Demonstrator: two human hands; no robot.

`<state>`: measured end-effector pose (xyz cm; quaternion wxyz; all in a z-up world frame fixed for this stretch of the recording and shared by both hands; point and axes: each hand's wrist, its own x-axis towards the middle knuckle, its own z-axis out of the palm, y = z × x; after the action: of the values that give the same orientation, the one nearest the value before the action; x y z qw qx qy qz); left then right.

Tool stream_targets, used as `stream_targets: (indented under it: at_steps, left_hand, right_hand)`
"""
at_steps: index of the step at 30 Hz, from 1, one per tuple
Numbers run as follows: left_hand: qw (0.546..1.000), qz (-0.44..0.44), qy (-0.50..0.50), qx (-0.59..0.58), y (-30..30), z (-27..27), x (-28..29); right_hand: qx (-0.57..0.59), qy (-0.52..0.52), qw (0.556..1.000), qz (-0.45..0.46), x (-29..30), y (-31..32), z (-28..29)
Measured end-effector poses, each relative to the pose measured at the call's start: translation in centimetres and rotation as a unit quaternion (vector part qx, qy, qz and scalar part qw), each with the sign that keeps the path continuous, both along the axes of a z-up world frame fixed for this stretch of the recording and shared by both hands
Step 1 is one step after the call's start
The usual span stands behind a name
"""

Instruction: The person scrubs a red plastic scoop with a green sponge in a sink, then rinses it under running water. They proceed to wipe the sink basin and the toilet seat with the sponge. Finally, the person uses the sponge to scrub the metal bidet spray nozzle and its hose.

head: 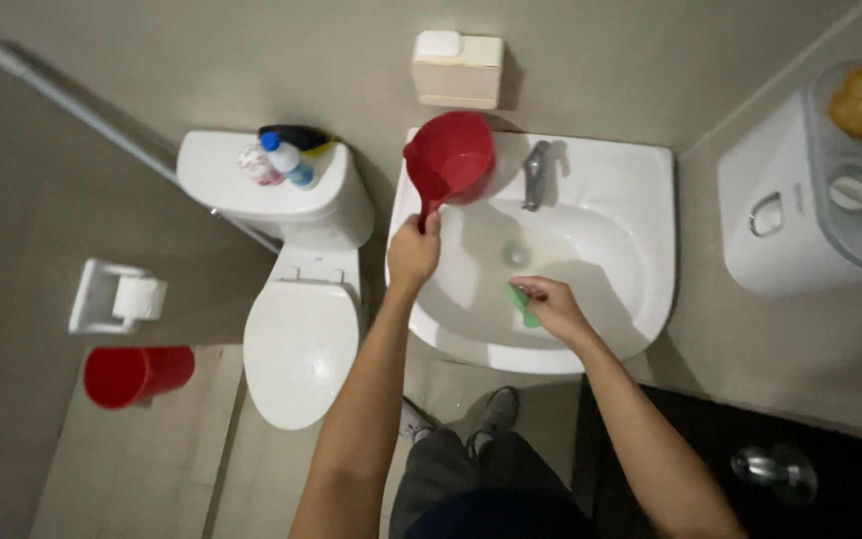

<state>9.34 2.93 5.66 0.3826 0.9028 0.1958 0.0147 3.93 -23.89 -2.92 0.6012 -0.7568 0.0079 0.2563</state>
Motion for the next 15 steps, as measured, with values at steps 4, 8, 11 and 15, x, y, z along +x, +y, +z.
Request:
stream_targets:
  at_steps: [4,8,11,15]
  left_hand:
    - [0.999,0.037,-0.025,-0.001,1.1,1.7,-5.1]
    - [0.995,0.075,0.029,-0.053,2.7,3.7,-11.5]
    - [0.992,0.117,-0.035,-0.041,6.7,2.0,-14.9]
    - [0.969,0.219,-0.101,-0.060,12.8,3.5,-16.9]
  right_hand:
    - [0.001,0.021,1.000,0.004,0.4,0.7,0.3]
    - [0.009,0.006,1.000,0.015,0.7,2.7,-0.1]
    - [0.022,-0.013,0.999,0.034,1.3,5.3,-0.5]
    - [0.000,-0.003,0.998,0.064,1.7,9.3,2.8]
